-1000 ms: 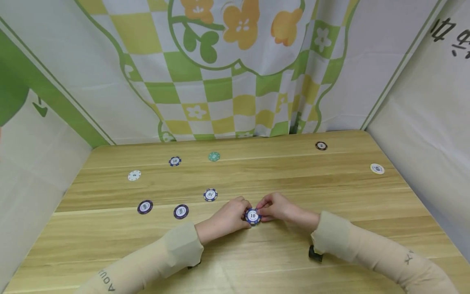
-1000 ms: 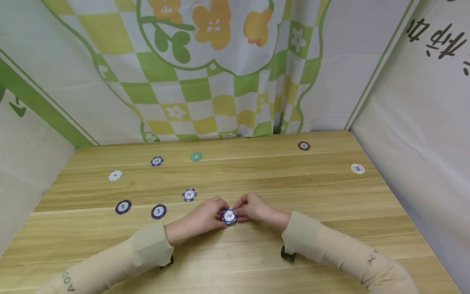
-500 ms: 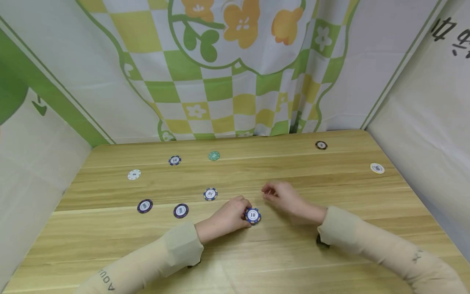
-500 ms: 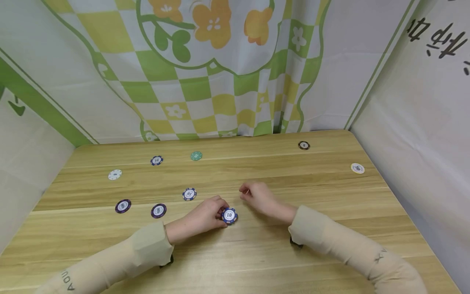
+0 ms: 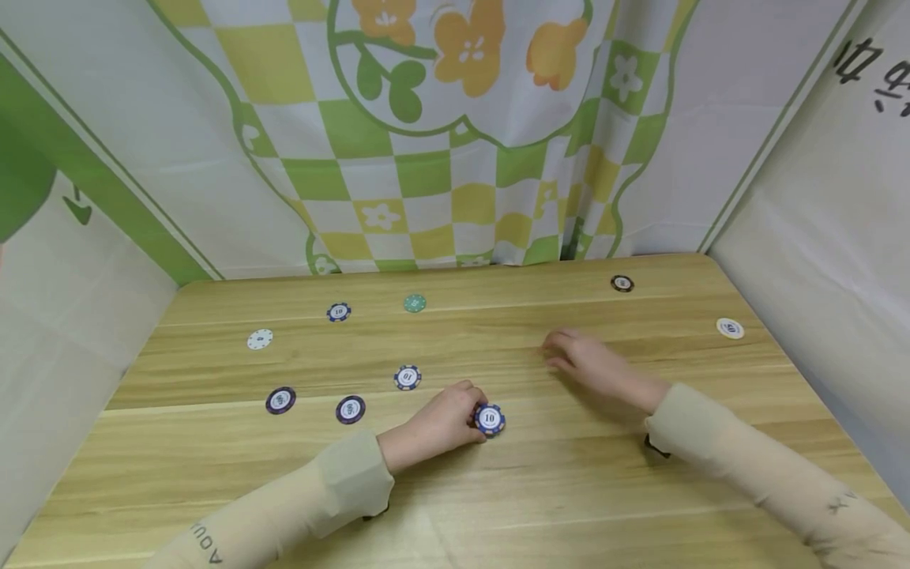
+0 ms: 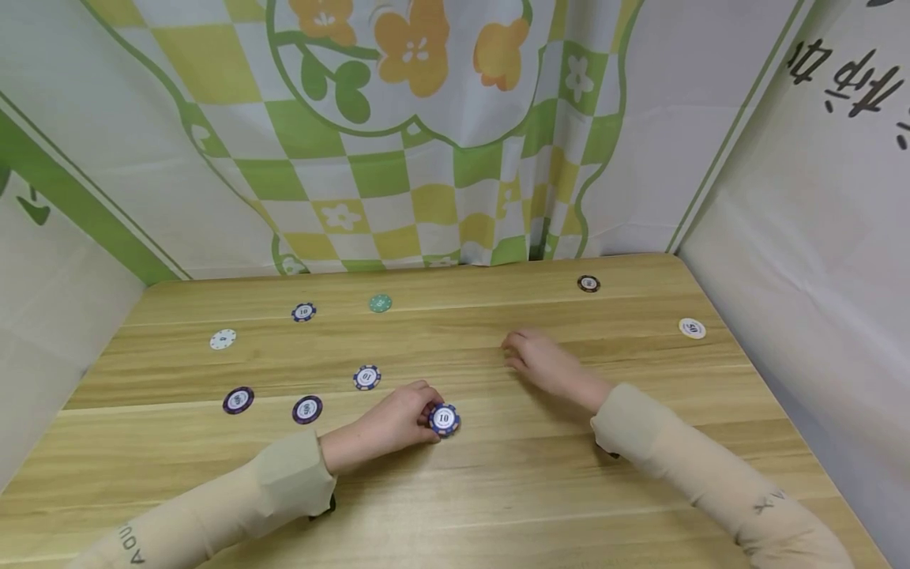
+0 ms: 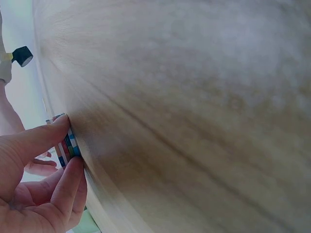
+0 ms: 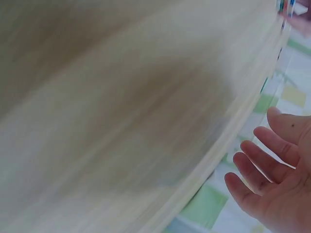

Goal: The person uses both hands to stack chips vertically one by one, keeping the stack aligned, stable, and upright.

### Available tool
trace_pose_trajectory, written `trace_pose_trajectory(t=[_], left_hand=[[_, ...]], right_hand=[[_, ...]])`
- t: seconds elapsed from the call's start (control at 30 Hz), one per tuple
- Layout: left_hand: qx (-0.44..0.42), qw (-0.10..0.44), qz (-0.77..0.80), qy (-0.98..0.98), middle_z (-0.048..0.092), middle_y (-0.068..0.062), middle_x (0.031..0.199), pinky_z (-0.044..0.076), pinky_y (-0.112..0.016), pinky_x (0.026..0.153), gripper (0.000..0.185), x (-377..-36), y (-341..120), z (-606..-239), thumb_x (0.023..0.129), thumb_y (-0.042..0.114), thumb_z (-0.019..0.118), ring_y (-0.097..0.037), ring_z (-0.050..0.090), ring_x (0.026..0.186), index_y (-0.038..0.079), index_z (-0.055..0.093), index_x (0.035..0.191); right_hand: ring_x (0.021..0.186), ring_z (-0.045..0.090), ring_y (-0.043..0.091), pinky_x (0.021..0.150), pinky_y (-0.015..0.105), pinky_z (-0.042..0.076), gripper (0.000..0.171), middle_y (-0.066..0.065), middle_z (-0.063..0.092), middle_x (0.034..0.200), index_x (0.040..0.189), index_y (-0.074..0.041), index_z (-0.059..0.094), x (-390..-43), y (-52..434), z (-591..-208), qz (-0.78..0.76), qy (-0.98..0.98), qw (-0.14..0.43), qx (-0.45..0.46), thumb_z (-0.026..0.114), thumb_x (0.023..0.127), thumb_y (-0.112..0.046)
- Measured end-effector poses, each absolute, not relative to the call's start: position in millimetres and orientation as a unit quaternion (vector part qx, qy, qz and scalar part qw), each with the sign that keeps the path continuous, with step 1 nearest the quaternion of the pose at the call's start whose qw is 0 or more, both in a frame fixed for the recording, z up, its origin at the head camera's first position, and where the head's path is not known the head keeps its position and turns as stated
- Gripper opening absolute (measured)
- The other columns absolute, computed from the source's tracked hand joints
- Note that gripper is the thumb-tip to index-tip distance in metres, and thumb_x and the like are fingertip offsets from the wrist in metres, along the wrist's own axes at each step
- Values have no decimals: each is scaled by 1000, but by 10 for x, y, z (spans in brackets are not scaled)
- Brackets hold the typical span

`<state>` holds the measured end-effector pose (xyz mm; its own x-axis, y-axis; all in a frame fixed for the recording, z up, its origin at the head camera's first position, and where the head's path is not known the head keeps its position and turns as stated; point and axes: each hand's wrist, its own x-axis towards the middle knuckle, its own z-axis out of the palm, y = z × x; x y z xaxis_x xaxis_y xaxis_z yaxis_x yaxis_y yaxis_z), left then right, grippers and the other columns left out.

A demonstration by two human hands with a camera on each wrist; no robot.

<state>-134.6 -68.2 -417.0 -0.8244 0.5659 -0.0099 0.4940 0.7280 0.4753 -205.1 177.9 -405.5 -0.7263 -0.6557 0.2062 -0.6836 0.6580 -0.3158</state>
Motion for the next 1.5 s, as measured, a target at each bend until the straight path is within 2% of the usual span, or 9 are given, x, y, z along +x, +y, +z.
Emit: trace_pose_trajectory(t=[0.4,0.53,0.57,0.63,0.77,0.8,0.9,1.4,1.5], left_hand=[[278,88,231,928,56,-6,89,46,-24,70,40,-1349,-680,-4177,67,13,78,-12,51,76,-3,62,100],[277,89,230,929,57,-6,90,46,-24,71,40,-1344,-678,-4171,68,13,78,-12,52,77,-2,61,100],[277,90,230,929,57,-6,90,46,-24,71,40,-1342,-677,-4168,68,13,78,-12,52,77,-2,61,100],[276,91,231,929,56,-6,90,46,-24,71,40,-1338,-676,-4165,68,13,78,-12,52,77,-3,61,100],[275,95,232,928,56,-6,91,46,-24,71,40,-1335,-676,-4161,68,13,78,-12,52,77,-3,61,101],[274,97,232,928,56,-6,91,46,-24,71,40,-1335,-676,-4160,68,13,78,-12,52,78,-3,61,101],[273,97,230,929,57,-6,92,46,-24,72,40,-1336,-676,-4159,69,13,78,-12,53,78,-3,61,101],[271,97,230,930,57,-6,92,47,-25,73,40,-1341,-678,-4161,69,14,78,-14,54,80,-2,61,102],[273,95,228,930,57,-6,92,47,-24,74,40,-1339,-680,-4157,69,14,78,-14,54,80,-2,61,102]], right_hand=[[103,53,38,90,47,42,28,24,57,109,110,10,55,-2242,2221,-3971,180,-934,17,307,59,87,-6],[101,52,41,88,50,41,28,27,57,107,108,11,55,-2300,2376,-3966,202,-931,33,303,58,87,-6],[101,53,39,89,47,42,28,25,57,106,107,10,55,-2345,2438,-4007,209,-926,48,309,58,88,-10],[101,52,40,88,48,41,30,27,56,106,107,10,55,-2378,2522,-4011,220,-926,51,304,58,89,-13],[105,49,43,91,50,39,33,30,54,110,111,12,53,-2430,2660,-3987,222,-937,32,270,56,89,-12],[106,47,46,90,54,37,33,32,52,112,112,14,52,-2412,2668,-3938,217,-942,18,254,56,88,-8],[107,46,48,91,55,36,33,34,50,114,113,15,51,-2418,2735,-3891,212,-950,12,229,57,87,-5],[114,33,55,93,61,28,42,40,36,124,121,15,43,-2525,3263,-3874,216,-967,-29,133,48,94,-16],[112,34,55,93,60,29,43,41,37,122,120,17,42,-2554,3333,-3894,219,-967,-26,125,48,94,-15]])
